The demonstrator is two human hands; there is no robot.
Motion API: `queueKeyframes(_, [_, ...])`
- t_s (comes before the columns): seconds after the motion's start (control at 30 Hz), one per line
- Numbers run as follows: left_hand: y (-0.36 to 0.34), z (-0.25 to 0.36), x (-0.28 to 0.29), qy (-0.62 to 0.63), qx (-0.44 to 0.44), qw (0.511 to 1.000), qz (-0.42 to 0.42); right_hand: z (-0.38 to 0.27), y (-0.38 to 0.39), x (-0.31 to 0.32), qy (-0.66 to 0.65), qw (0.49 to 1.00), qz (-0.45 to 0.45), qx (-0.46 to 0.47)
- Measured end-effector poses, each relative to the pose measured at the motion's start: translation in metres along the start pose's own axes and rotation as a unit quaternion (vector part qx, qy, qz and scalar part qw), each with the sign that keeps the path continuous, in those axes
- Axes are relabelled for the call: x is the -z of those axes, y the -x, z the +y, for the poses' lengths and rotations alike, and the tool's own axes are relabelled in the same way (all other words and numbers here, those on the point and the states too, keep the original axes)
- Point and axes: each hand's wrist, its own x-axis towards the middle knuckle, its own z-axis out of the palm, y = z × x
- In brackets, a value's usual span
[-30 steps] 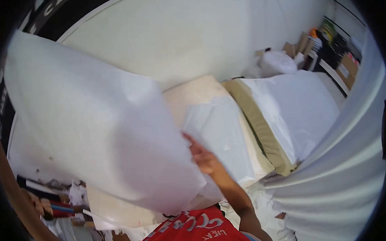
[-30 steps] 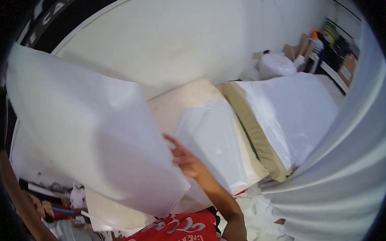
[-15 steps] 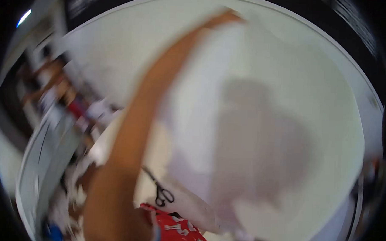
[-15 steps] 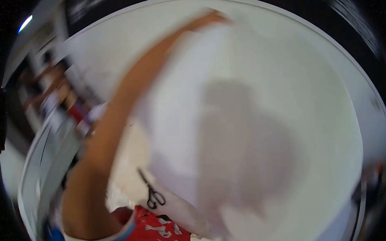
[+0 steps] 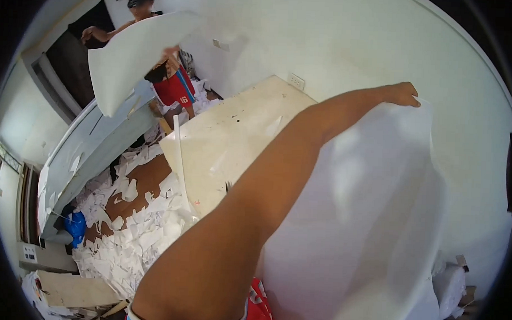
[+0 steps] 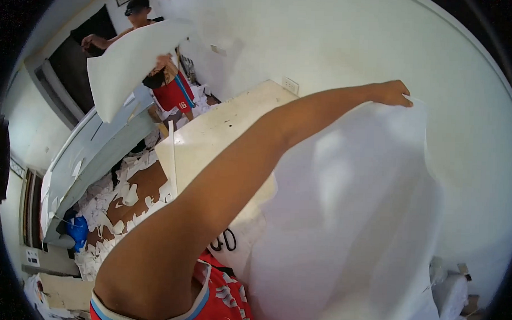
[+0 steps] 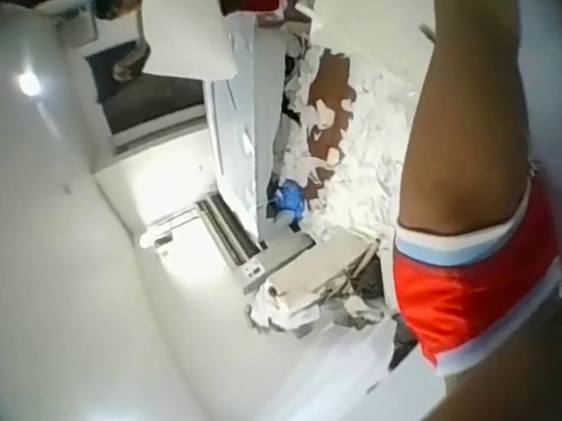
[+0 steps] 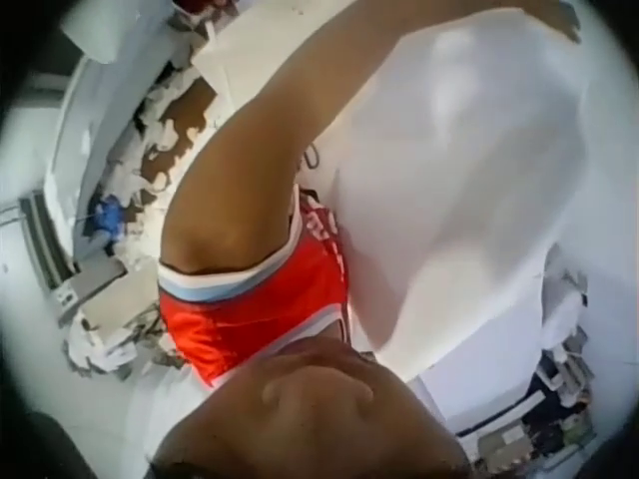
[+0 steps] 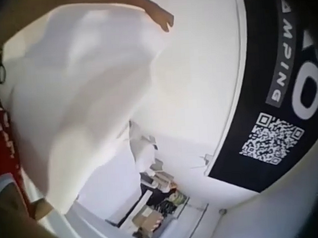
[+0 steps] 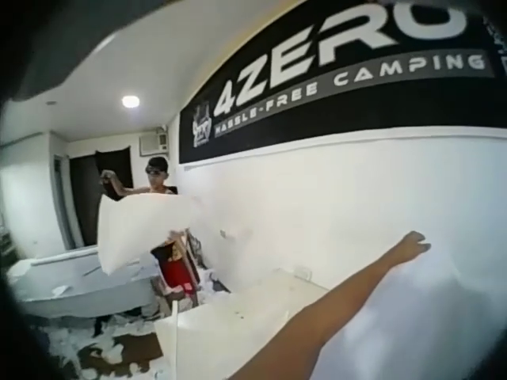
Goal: Cutting patterns out of fabric and foam layers using scissors.
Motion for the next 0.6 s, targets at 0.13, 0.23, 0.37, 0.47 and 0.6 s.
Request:
queueKeyframes(0.13, [-0.005, -0.003, -0.013, -0.011, -0.003, 0.999, -0.043, 0.009, 0.014, 0.007, 0.004, 1.000, 0.003, -0.021])
queueKeyframes(0.23, [-0.009, -0.002, -0.024, -0.004, 0.001, 0.999, -0.038, 0.016, 0.025, 0.014, 0.005, 0.999, 0.014, -0.032])
queueKeyframes(0.37, [-0.011, 0.003, -0.028, -0.003, 0.019, 0.997, -0.072, 0.015, 0.045, 0.022, -0.001, 0.999, 0.021, -0.035])
queueKeyframes(0.47, [-0.009, 0.012, -0.029, 0.017, 0.029, 0.997, -0.068, -0.005, 0.062, 0.040, -0.007, 1.000, 0.023, -0.020])
queueKeyframes(0.6, [-0.013, 0.031, -0.033, 0.021, 0.027, 0.997, -0.065, -0.061, 0.055, 0.107, -0.132, 0.981, 0.118, 0.082])
